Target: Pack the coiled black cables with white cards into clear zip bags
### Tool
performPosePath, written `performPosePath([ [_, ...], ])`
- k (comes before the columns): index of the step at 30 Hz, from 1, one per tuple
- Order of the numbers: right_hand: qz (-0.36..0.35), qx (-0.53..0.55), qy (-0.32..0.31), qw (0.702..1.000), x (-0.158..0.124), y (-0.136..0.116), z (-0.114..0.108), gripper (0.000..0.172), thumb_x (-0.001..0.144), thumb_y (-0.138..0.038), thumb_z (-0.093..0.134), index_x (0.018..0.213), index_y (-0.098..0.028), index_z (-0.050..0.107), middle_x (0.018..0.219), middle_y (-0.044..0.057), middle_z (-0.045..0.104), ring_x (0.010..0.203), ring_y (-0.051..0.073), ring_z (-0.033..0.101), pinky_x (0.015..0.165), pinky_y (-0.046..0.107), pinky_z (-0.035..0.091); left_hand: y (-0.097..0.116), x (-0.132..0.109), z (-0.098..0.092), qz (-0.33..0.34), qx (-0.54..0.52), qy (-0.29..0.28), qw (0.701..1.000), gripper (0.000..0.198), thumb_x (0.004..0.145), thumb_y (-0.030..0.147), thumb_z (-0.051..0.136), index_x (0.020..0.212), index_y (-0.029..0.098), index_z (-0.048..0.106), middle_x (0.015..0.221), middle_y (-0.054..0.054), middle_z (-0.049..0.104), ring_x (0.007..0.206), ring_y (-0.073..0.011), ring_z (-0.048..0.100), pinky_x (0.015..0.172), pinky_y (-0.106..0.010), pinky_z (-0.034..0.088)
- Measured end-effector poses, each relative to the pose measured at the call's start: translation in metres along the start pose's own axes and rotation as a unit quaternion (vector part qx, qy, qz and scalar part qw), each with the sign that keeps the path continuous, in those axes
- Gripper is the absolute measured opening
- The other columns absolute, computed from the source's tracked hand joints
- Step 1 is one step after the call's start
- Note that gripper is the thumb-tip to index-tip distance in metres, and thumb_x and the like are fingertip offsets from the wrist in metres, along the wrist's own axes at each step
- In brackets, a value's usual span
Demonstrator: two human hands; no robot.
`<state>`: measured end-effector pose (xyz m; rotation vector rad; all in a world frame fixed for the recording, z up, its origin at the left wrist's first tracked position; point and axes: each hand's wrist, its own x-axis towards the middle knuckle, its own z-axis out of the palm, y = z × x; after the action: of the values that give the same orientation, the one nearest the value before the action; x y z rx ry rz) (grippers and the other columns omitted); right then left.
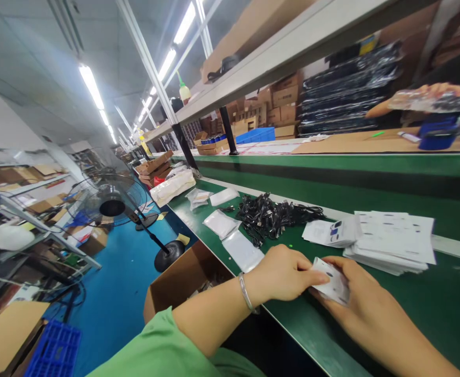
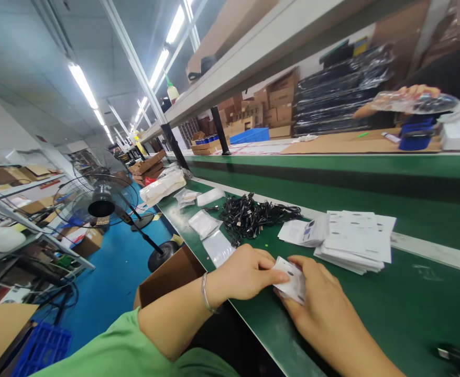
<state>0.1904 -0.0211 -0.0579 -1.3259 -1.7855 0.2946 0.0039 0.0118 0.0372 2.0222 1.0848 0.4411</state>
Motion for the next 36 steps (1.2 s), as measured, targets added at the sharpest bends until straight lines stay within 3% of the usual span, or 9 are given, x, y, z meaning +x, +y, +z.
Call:
performPosePath([
  [3, 0.003, -0.002, -0.013, 1.0, 0.0, 0.0, -0.001, 0.031, 0.079, -0.044, 0.065, 0.103, -0.026, 0.063, 0.09, 0.01, 0.077, 0.082, 0.032, 0.075, 0.072, 0.046, 0.057, 0.005, -0.003, 0.005, 0.025, 0.038, 0.026, 0.999, 0.056, 0.098, 0.042, 0.07, 0.054, 0.018, 0.044, 0.07, 0.002, 0.048, 0.074, -0.0134, 0.049, 0.07, -0.027, 0.038],
  [7, 0.01, -0.001, -0.023, 1.0, 0.002, -0.002, -0.005, 0.022, 0.078, -0.038, 0.061, 0.096, -0.026, 0.064, 0.086, 0.01, 0.077, 0.078, 0.03, 0.073, 0.069, 0.045, 0.056, 0.01, -0.002, -0.002, 0.033, -0.017, -0.086, 0.996, 0.042, 0.103, 0.023, 0.06, 0.061, 0.017, 0.053, 0.082, 0.001, 0.059, 0.081, -0.012, 0.056, 0.081, -0.023, 0.046],
  [9, 0.007, -0.006, -0.019, 1.0, 0.002, -0.003, -0.005, 0.021, 0.079, -0.04, 0.062, 0.095, -0.027, 0.064, 0.083, 0.009, 0.076, 0.075, 0.029, 0.072, 0.066, 0.043, 0.054, 0.008, -0.001, -0.005, 0.019, -0.051, -0.092, 0.994, 0.04, 0.101, 0.024, 0.064, 0.063, 0.016, 0.058, 0.084, 0.0, 0.064, 0.085, -0.0123, 0.06, 0.084, -0.022, 0.048],
  [13, -0.027, -0.029, -0.032, 0.999, -0.001, -0.002, -0.002, 0.014, 0.081, -0.036, 0.061, 0.092, -0.028, 0.064, 0.081, 0.006, 0.074, 0.074, 0.028, 0.071, 0.068, 0.042, 0.053, -0.002, -0.003, 0.007, -0.01, -0.066, -0.03, 0.997, 0.036, 0.085, 0.042, 0.086, 0.064, 0.017, 0.071, 0.082, -0.001, 0.073, 0.092, -0.0172, 0.069, 0.088, -0.024, 0.05],
  [17, -0.005, -0.017, -0.064, 0.998, -0.001, -0.002, -0.003, 0.003, 0.084, -0.034, 0.061, 0.085, -0.031, 0.062, 0.077, 0.005, 0.074, 0.069, 0.027, 0.07, 0.063, 0.039, 0.051, -0.01, 0.003, 0.01, -0.07, -0.103, -0.004, 0.992, 0.04, 0.077, 0.053, 0.09, 0.069, 0.017, 0.076, 0.074, -0.001, 0.073, 0.078, -0.0174, 0.068, 0.075, -0.027, 0.051],
  [22, 0.043, -0.016, -0.043, 0.998, 0.005, -0.001, -0.01, 0.018, 0.083, -0.049, 0.064, 0.088, -0.033, 0.061, 0.077, 0.004, 0.075, 0.067, 0.029, 0.072, 0.057, 0.04, 0.052, -0.022, 0.042, -0.018, -0.097, 0.099, 0.232, 0.963, 0.026, 0.095, 0.045, 0.075, 0.096, 0.019, 0.079, 0.1, -0.005, 0.08, 0.094, -0.0189, 0.072, 0.092, -0.03, 0.056],
  [27, 0.054, -0.011, -0.059, 0.997, 0.004, 0.003, -0.014, 0.021, 0.086, -0.052, 0.065, 0.093, -0.032, 0.063, 0.081, 0.004, 0.078, 0.069, 0.029, 0.074, 0.057, 0.038, 0.053, -0.031, 0.071, -0.035, -0.124, 0.205, 0.206, 0.949, 0.02, 0.093, 0.024, 0.075, 0.112, 0.019, 0.075, 0.111, -0.008, 0.081, 0.11, -0.0245, 0.074, 0.103, -0.035, 0.055],
  [31, 0.067, -0.008, -0.061, 0.996, 0.005, 0.005, -0.014, 0.025, 0.085, -0.055, 0.068, 0.095, -0.033, 0.064, 0.083, 0.003, 0.079, 0.067, 0.028, 0.074, 0.054, 0.037, 0.052, -0.029, 0.068, -0.039, -0.154, 0.236, 0.197, 0.939, 0.018, 0.09, 0.025, 0.074, 0.105, 0.016, 0.076, 0.121, -0.016, 0.079, 0.117, -0.033, 0.074, 0.103, -0.042, 0.056],
  [36, 0.076, 0.004, -0.03, 0.997, 0.005, 0.004, -0.013, 0.025, 0.081, -0.054, 0.07, 0.092, -0.032, 0.064, 0.078, 0.003, 0.078, 0.061, 0.027, 0.072, 0.052, 0.036, 0.051, -0.03, 0.06, -0.044, -0.175, 0.24, 0.195, 0.935, 0.017, 0.091, 0.021, 0.067, 0.105, 0.018, 0.076, 0.121, -0.014, 0.079, 0.12, -0.0321, 0.073, 0.103, -0.041, 0.057],
])
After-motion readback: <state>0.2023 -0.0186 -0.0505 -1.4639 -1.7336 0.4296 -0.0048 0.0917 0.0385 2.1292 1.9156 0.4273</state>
